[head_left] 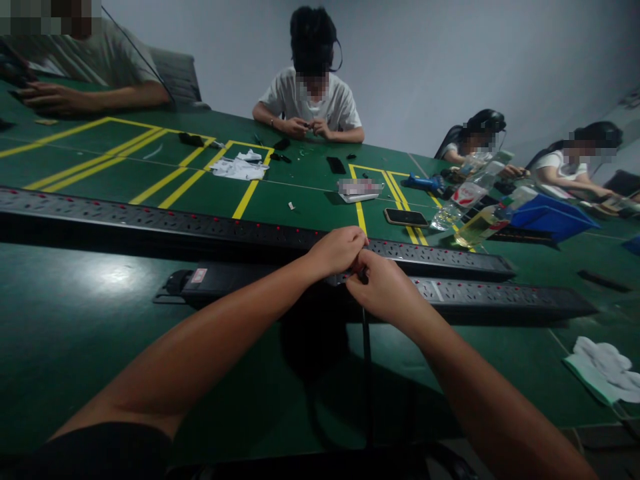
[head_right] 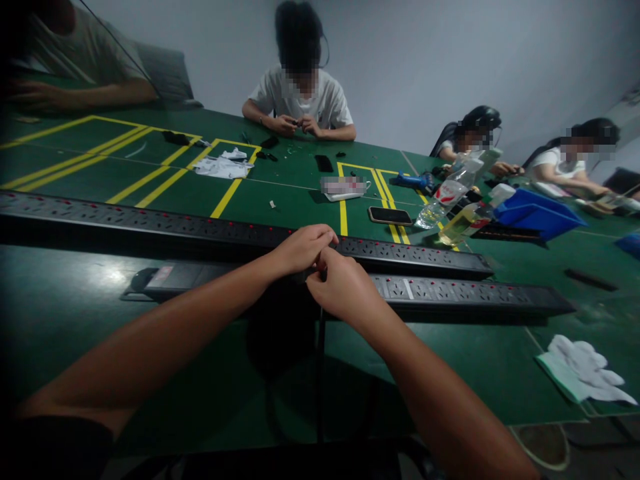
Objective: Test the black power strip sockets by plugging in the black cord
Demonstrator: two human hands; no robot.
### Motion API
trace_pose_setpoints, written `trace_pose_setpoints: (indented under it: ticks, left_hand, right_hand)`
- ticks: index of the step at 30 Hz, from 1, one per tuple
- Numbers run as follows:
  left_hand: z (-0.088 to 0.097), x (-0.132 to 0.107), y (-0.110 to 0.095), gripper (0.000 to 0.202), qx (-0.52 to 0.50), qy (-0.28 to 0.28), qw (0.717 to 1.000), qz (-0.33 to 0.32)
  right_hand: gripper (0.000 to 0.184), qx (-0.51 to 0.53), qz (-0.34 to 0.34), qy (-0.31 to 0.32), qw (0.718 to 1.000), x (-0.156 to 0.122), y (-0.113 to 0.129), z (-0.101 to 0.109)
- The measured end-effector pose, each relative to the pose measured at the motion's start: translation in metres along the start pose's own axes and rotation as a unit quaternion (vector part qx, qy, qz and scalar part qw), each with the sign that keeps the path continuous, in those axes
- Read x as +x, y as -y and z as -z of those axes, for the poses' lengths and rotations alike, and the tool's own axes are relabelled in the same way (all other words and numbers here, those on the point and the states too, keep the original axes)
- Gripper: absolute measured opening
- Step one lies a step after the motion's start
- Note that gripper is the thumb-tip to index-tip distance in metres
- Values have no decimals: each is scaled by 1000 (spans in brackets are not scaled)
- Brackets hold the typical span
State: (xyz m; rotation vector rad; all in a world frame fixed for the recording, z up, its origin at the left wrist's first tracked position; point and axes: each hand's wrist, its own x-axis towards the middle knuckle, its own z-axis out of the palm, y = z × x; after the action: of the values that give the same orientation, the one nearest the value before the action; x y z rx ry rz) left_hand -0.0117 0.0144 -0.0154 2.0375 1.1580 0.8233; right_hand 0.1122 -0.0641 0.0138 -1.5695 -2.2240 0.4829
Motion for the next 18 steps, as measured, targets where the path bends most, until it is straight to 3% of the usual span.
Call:
trace_pose_setpoints:
  ticks: [13,18]
  left_hand:
    - [-1,-1,-2,32,-2,-33,999,-5]
    - [-3,-3,-1,31,26,-19,999,-19]
  right_hand:
    - [4,6,-14,9,1000,2,-7,-10]
    - [7,91,34,42,994,-2,-22,-4]
